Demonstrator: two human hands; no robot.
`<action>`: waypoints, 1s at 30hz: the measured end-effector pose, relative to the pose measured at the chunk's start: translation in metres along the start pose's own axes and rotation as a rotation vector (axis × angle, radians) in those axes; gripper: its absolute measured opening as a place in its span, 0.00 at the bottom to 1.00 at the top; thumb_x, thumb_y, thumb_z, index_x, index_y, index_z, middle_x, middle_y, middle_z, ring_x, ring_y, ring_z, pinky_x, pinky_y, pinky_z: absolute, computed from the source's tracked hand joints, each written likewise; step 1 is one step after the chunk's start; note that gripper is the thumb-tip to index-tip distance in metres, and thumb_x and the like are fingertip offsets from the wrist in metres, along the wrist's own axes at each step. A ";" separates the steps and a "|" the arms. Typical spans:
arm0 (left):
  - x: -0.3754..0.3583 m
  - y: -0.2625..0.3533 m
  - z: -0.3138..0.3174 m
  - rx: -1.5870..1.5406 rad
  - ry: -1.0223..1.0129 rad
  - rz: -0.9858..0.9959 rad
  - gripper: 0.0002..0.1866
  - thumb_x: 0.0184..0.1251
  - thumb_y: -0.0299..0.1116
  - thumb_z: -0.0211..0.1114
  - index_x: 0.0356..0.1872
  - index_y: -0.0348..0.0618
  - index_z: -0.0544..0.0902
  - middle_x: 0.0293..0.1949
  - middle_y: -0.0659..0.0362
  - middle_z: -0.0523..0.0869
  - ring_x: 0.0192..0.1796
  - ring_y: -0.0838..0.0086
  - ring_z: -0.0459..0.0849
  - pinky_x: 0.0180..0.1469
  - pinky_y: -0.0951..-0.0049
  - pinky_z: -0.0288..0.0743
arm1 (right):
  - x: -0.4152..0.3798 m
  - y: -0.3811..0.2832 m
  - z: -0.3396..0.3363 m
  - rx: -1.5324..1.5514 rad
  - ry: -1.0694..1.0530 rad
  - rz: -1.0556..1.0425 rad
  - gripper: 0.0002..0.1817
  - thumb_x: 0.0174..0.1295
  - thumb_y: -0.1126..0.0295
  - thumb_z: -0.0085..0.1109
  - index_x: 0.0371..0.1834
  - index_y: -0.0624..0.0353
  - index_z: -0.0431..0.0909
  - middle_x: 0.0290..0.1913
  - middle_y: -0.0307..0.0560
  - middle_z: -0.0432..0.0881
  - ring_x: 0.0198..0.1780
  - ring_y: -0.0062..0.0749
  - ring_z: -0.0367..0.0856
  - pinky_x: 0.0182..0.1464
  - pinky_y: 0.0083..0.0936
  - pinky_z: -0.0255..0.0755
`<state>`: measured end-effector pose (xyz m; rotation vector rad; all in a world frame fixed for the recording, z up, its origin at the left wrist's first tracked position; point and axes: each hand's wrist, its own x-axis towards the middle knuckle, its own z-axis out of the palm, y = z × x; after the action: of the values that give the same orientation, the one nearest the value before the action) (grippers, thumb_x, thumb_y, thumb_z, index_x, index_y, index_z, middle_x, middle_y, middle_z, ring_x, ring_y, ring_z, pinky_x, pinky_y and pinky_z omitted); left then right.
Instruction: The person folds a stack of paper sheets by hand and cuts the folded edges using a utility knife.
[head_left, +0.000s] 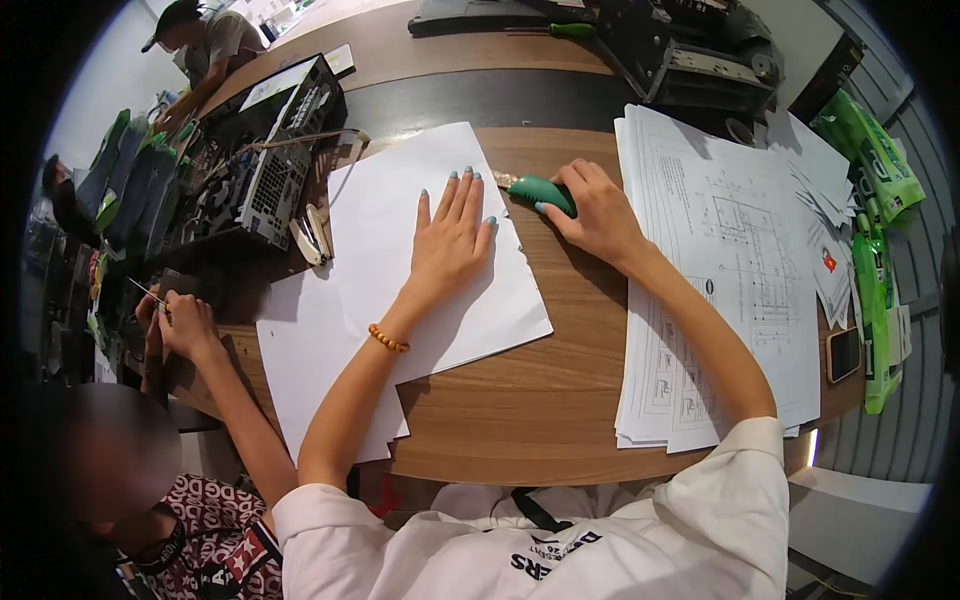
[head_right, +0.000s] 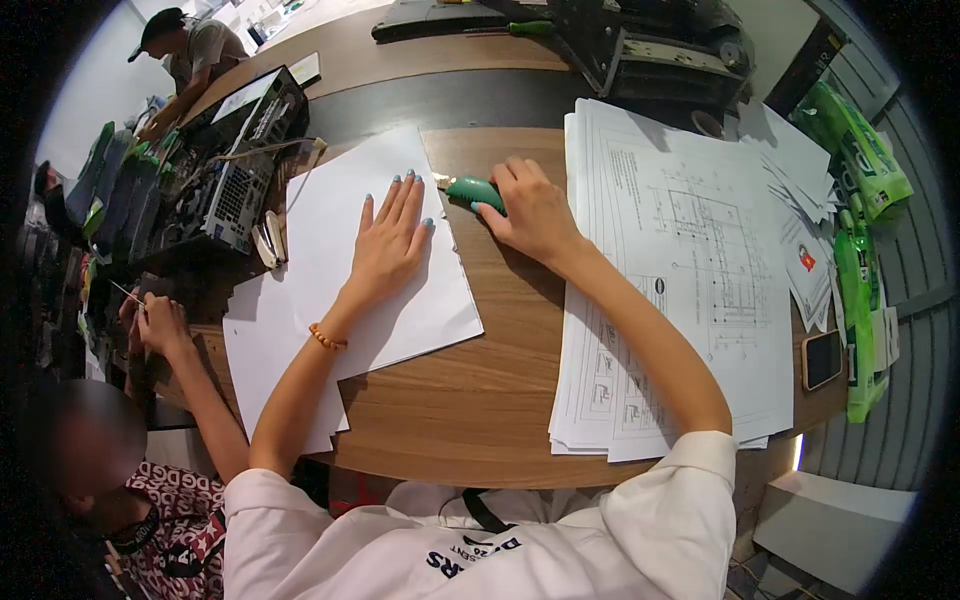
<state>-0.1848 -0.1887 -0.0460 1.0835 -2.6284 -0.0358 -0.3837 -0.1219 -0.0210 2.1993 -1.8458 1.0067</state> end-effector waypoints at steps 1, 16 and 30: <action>0.000 0.000 -0.002 0.007 -0.022 -0.009 0.29 0.67 0.42 0.40 0.66 0.39 0.53 0.68 0.54 0.55 0.71 0.64 0.50 0.69 0.55 0.39 | 0.005 0.002 0.003 -0.007 -0.011 0.013 0.14 0.48 0.67 0.62 0.32 0.65 0.72 0.35 0.51 0.73 0.40 0.43 0.73 0.41 0.33 0.71; 0.001 0.000 0.004 0.020 0.033 -0.037 0.30 0.65 0.43 0.43 0.65 0.37 0.57 0.67 0.52 0.57 0.70 0.64 0.52 0.68 0.52 0.39 | 0.021 -0.004 0.021 -0.040 0.009 0.050 0.14 0.48 0.67 0.62 0.34 0.63 0.72 0.36 0.50 0.74 0.42 0.43 0.73 0.42 0.34 0.71; 0.000 -0.003 0.003 -0.041 0.053 -0.027 0.30 0.64 0.42 0.46 0.65 0.39 0.57 0.67 0.52 0.58 0.70 0.64 0.53 0.68 0.52 0.41 | 0.010 -0.007 0.018 -0.069 0.049 0.003 0.14 0.48 0.67 0.61 0.32 0.64 0.71 0.36 0.53 0.72 0.41 0.45 0.72 0.39 0.36 0.72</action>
<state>-0.1836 -0.1912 -0.0496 1.0907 -2.5549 -0.0660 -0.3695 -0.1374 -0.0278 2.1141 -1.8352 0.9736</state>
